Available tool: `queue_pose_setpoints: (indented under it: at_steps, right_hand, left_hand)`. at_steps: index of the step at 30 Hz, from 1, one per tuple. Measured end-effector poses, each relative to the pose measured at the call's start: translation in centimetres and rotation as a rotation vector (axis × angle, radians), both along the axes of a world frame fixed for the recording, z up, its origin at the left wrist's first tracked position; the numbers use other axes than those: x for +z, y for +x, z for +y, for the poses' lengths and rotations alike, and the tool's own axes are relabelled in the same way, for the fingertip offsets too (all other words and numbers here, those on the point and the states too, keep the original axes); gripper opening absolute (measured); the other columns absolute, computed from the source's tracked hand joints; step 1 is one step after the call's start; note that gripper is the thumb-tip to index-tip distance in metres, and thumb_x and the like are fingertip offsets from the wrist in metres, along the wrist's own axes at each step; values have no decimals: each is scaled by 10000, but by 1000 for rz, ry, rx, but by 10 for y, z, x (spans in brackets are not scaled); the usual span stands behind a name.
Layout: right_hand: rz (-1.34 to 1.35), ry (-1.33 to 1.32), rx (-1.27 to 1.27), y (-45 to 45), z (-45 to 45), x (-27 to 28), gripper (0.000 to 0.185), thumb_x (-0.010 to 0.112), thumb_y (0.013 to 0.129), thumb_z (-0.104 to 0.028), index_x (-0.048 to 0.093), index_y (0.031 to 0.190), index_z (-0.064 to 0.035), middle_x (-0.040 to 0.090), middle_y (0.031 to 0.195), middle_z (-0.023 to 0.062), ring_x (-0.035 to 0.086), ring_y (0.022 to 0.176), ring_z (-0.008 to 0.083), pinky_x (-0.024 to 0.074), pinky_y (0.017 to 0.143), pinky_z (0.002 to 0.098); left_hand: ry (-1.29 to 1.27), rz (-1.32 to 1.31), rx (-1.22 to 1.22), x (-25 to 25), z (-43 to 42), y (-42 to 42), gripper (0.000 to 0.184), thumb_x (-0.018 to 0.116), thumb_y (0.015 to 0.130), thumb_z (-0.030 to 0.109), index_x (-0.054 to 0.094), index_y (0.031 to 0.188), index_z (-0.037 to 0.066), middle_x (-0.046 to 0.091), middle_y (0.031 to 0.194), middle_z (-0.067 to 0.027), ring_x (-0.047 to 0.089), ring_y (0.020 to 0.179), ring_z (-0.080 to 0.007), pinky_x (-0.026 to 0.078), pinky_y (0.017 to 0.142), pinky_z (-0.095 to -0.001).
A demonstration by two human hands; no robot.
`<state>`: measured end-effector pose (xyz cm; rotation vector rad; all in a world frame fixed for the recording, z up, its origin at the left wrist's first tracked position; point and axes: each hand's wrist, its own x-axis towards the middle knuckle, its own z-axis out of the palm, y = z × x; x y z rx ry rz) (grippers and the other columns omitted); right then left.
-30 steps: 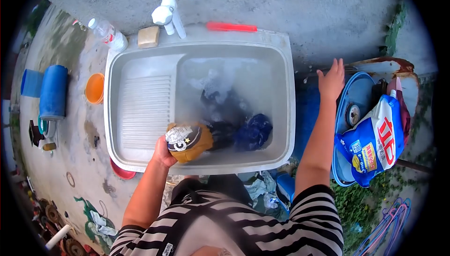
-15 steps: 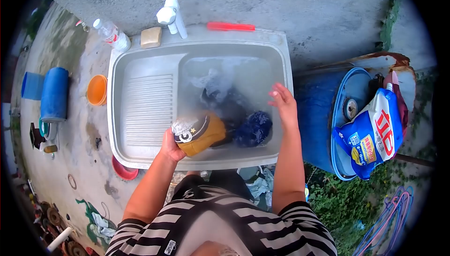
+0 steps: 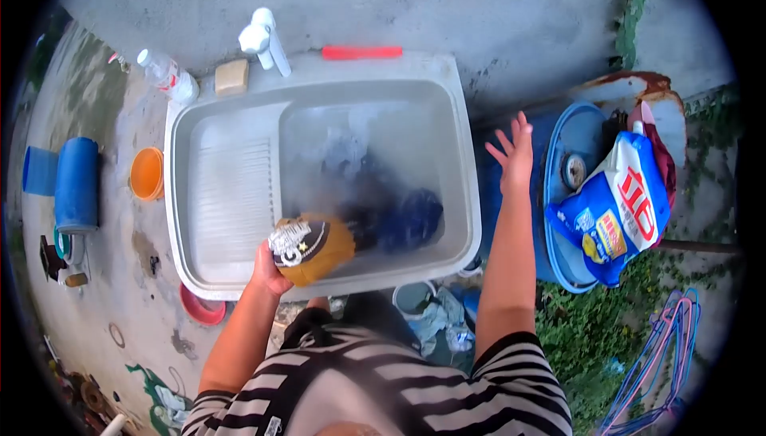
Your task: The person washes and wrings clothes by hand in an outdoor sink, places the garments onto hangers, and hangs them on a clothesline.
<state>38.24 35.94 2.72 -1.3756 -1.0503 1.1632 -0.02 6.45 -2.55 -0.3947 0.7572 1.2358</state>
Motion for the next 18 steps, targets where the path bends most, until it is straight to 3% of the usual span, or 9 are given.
queue_pose_setpoints:
  at_steps: [2,3,12,16,18]
  right_hand:
    - [479,0,85,1,-15,2,743,348,1045,-605,205,1610,-146,247,1636,210,473,1348,468,510,1003,566]
    - [467,-5,121,0,-18,3,780,283,1034,-646,161,1616,-141,208,1644,217,459,1359,474,506,1023,564]
    - [528,23,339,-10,-30,35,859,233,1014,-687,283,1563,-28,375,1555,266,523,1315,452,529,989,531]
    - [482,27,365,-15,-35,21,742,282,1054,-605,370,1518,-34,473,1487,242,576,1260,382,511,1012,486]
    - [408,-10,451,-38,-57,2,720,451,1036,-548,324,1539,-49,474,1495,200,534,1305,333,453,1067,490]
  left_hand:
    - [-11,11,-33,0,-3,-3,447,442,997,279,610,1284,-19,664,1250,-217,664,1120,-362,543,987,-527]
    - [-8,6,-18,-7,-3,-5,449,442,997,282,612,1281,-22,661,1253,-220,663,1119,-367,541,990,-531]
    - [-18,9,-4,7,1,-10,467,429,998,299,607,1285,-23,658,1255,-225,658,1129,-377,537,999,-536]
    - [46,-33,30,5,3,-6,495,427,997,323,585,1313,-24,622,1308,-241,619,1185,-403,504,1026,-571]
    - [41,-106,68,16,12,4,507,424,997,335,576,1327,-19,600,1340,-248,593,1218,-417,481,1038,-598]
